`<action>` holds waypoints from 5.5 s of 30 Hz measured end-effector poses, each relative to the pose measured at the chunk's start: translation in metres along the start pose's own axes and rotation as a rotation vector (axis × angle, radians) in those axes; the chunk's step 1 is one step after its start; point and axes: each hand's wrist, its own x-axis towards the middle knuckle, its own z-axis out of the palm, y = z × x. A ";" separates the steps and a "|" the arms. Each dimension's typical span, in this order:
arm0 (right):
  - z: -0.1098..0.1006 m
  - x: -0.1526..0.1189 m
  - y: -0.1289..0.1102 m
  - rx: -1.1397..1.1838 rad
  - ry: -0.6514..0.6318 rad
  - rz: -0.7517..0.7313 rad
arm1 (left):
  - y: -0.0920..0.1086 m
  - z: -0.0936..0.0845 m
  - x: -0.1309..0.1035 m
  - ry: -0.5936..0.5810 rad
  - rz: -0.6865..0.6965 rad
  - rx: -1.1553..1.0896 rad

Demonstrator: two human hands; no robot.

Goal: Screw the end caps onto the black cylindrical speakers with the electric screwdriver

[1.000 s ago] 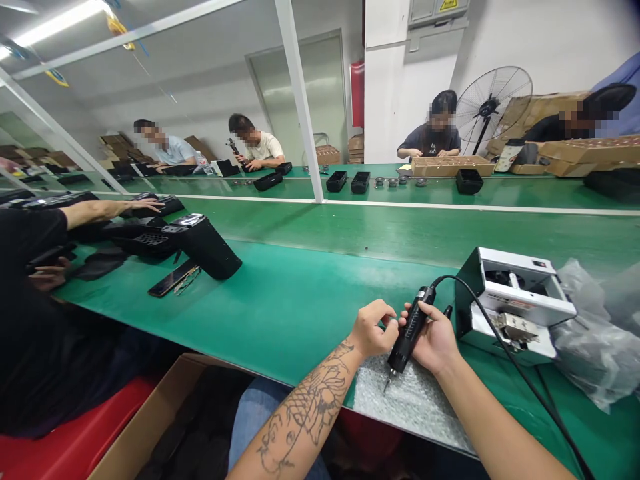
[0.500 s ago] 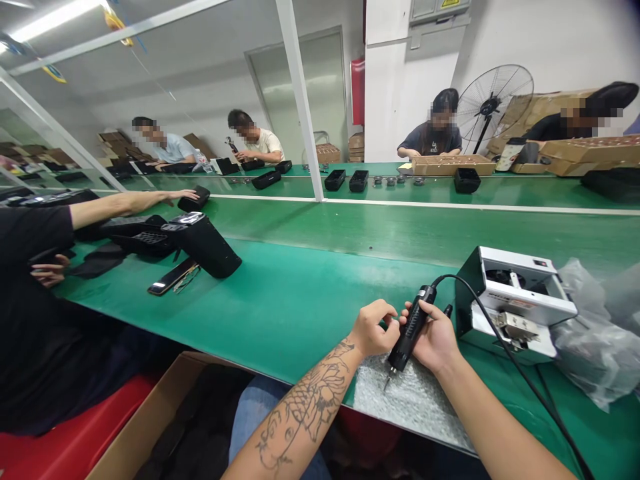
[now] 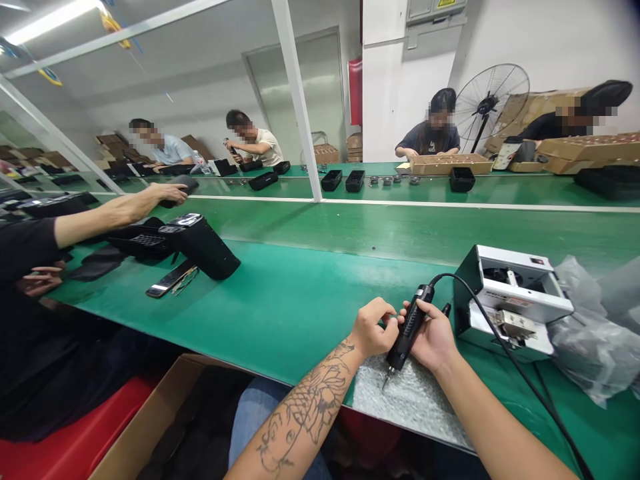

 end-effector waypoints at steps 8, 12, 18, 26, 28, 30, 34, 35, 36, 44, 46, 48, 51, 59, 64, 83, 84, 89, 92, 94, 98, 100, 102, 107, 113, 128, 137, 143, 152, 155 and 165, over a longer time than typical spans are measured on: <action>0.000 0.000 0.000 0.007 -0.008 0.001 | 0.002 -0.003 0.001 0.013 0.020 0.000; -0.001 0.001 0.000 0.006 -0.008 0.003 | 0.004 -0.004 0.003 0.006 0.030 -0.011; -0.001 0.001 0.000 -0.001 -0.016 0.003 | 0.002 -0.002 0.002 -0.002 0.025 -0.016; -0.003 0.003 0.000 -0.007 -0.022 0.003 | 0.002 -0.003 0.002 -0.001 0.030 -0.019; -0.004 0.003 0.000 -0.007 -0.026 0.004 | 0.002 -0.003 0.002 0.003 0.032 -0.019; -0.004 0.003 0.000 -0.009 -0.028 0.004 | 0.001 -0.003 0.001 0.000 0.035 -0.021; -0.004 0.003 0.000 -0.007 -0.032 0.007 | 0.003 -0.003 0.002 0.000 0.043 -0.027; -0.004 0.003 0.000 -0.005 -0.032 0.009 | 0.004 -0.003 0.002 0.000 0.046 -0.029; -0.003 0.003 0.000 -0.003 -0.033 0.010 | 0.005 -0.003 0.003 -0.001 0.048 -0.032; -0.006 0.006 0.000 0.002 -0.038 0.014 | 0.007 -0.004 0.004 -0.003 0.051 -0.035; -0.007 0.007 0.000 0.002 -0.040 0.015 | 0.007 -0.003 0.004 -0.003 0.053 -0.037; -0.007 0.007 0.000 0.005 -0.042 0.014 | 0.007 -0.003 0.004 -0.006 0.058 -0.040; -0.006 0.006 0.000 0.005 -0.041 0.011 | 0.007 -0.003 0.004 -0.004 0.062 -0.041; -0.003 0.003 0.000 0.002 -0.029 0.013 | 0.005 -0.003 0.003 0.001 0.066 -0.036; -0.004 0.003 0.000 0.000 -0.030 0.014 | 0.007 -0.004 0.003 0.003 0.061 -0.033; -0.004 0.005 -0.001 0.003 -0.026 0.017 | 0.004 -0.004 0.002 0.014 0.068 -0.038; -0.004 0.005 -0.001 0.001 -0.027 0.018 | 0.004 -0.004 0.002 0.010 0.068 -0.043; -0.004 0.005 -0.001 0.000 -0.037 0.019 | 0.003 -0.003 0.001 -0.034 0.078 -0.069; -0.005 0.005 0.000 0.000 -0.040 0.017 | 0.003 -0.002 0.001 -0.031 0.084 -0.073; -0.005 0.006 0.000 -0.003 -0.040 0.016 | 0.004 -0.002 0.001 -0.013 0.082 -0.066; -0.006 0.007 0.000 -0.008 -0.038 0.016 | 0.006 -0.003 0.003 0.005 0.093 -0.054; -0.007 0.007 -0.001 -0.009 -0.038 0.020 | 0.007 -0.004 0.003 0.005 0.104 -0.055; -0.007 0.007 -0.001 -0.011 -0.042 0.025 | 0.008 -0.004 0.004 0.008 0.110 -0.057; -0.007 0.006 -0.001 -0.017 -0.052 0.037 | 0.009 -0.005 0.004 0.007 0.115 -0.052; -0.006 0.005 -0.002 -0.024 -0.044 0.038 | 0.007 -0.005 0.004 -0.001 0.106 -0.043; -0.007 0.006 0.000 -0.022 -0.056 0.035 | 0.005 -0.003 0.002 0.006 0.098 -0.024; -0.008 0.007 -0.001 -0.023 -0.049 0.041 | 0.006 -0.003 0.002 0.003 0.105 -0.023; -0.007 0.006 -0.001 -0.017 -0.058 0.038 | 0.004 -0.003 0.000 0.006 0.114 -0.023; -0.007 0.007 -0.001 -0.007 -0.059 0.047 | 0.002 -0.002 -0.001 -0.001 0.135 -0.014; -0.007 0.007 -0.001 -0.004 -0.059 0.045 | 0.001 -0.002 -0.001 -0.018 0.134 -0.012; -0.007 0.005 -0.001 -0.014 -0.060 0.043 | -0.002 0.000 -0.003 -0.041 0.110 0.003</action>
